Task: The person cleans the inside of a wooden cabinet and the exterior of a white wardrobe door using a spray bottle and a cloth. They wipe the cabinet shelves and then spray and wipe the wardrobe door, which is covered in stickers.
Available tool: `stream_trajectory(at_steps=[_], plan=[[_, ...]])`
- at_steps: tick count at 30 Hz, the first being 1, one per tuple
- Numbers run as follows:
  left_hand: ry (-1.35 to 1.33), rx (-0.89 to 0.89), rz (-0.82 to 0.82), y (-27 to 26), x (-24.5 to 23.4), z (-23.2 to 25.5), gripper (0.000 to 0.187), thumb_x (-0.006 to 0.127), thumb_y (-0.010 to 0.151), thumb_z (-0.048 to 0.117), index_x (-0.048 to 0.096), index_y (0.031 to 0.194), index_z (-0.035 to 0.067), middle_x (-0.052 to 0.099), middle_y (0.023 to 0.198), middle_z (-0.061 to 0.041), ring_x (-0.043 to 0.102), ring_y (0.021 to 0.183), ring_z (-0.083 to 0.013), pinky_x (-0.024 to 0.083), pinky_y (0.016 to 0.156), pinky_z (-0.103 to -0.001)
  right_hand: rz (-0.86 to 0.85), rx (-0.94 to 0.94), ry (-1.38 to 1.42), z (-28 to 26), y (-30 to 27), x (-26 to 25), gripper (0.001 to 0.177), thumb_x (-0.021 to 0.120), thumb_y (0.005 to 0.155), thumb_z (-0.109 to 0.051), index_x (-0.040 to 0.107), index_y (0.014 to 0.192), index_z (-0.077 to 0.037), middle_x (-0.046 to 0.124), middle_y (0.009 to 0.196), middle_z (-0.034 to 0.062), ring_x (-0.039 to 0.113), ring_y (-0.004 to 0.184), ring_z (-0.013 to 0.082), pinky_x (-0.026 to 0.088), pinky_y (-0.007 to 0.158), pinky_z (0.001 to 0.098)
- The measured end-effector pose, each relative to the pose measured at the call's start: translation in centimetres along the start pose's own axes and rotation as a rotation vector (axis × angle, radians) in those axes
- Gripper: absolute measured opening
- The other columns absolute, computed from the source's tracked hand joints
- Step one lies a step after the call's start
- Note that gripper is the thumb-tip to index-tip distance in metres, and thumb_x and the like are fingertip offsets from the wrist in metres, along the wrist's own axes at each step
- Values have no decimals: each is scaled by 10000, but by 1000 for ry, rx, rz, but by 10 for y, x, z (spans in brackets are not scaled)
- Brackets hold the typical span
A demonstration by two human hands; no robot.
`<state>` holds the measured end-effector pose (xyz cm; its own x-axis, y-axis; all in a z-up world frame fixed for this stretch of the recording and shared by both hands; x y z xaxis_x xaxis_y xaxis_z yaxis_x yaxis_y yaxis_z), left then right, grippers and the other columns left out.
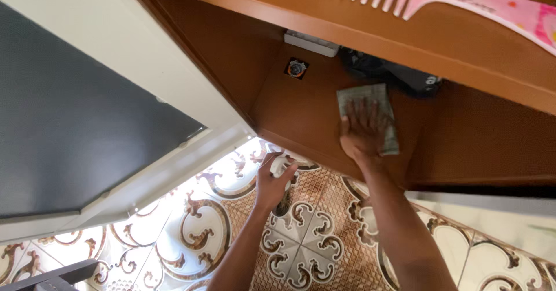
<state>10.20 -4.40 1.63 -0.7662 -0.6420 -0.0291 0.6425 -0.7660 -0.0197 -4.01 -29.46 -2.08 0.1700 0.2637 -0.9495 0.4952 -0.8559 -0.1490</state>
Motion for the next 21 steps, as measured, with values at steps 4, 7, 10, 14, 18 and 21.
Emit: stream_trajectory(at_steps=[4, 7, 10, 14, 18, 21], plan=[[40, -173, 23, 5, -3, -4, 328, 783, 863, 162, 642, 1124, 21, 727, 901, -71, 715, 743, -155, 617, 627, -301, 130, -116, -65, -52, 26, -3, 650, 118, 1039, -457, 82, 1647, -232, -55, 1720, 52, -101, 1562, 319, -124, 1214, 543], [117, -173, 45, 17, -4, 2, 373, 787, 855, 155, 622, 1168, 38, 737, 918, -90, 712, 737, -161, 597, 621, -304, 152, -215, -201, -86, 19, 5, 653, 147, 1026, -422, 98, 1642, -210, -47, 1712, 54, -92, 1550, 314, -121, 1207, 515], [153, 10, 76, 27, -4, 18, 346, 784, 870, 136, 647, 1166, 19, 752, 994, -75, 715, 824, -133, 590, 707, -278, 24, -257, -183, -99, -3, 21, 627, 161, 1037, -445, 99, 1633, -259, -41, 1715, 31, -84, 1555, 316, -112, 1221, 506], [118, 40, 78, 28, 0, 14, 343, 780, 881, 124, 653, 1179, 12, 765, 1026, -76, 715, 868, -124, 580, 757, -279, -29, -300, -122, -84, -46, 30, 614, 168, 1057, -492, 95, 1634, -296, -9, 1710, 6, -57, 1566, 306, -110, 1237, 527], [129, 18, 69, 23, 6, 11, 350, 777, 873, 122, 640, 1178, 19, 762, 1029, -56, 713, 890, -100, 588, 775, -267, 140, -169, -266, -18, -84, 12, 600, 170, 1091, -512, 159, 1656, -309, 74, 1735, -21, 4, 1618, 229, -56, 1300, 550], [129, 41, 47, 17, 8, 16, 357, 784, 865, 114, 636, 1176, 21, 752, 990, -58, 690, 842, -112, 565, 739, -268, 169, -17, -108, 42, -82, -6, 644, 225, 1034, -500, 169, 1632, -268, 56, 1708, 39, -29, 1564, 313, -38, 1236, 556]])
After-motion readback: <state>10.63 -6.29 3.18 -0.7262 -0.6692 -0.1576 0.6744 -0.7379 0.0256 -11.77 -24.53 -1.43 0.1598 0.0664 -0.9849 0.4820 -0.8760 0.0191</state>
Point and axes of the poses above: each hand's wrist, its own y-axis towards the middle knuckle, its own x-axis out of the palm, z = x × y, the point moved 10 cm from there along y, towards the middle knuckle
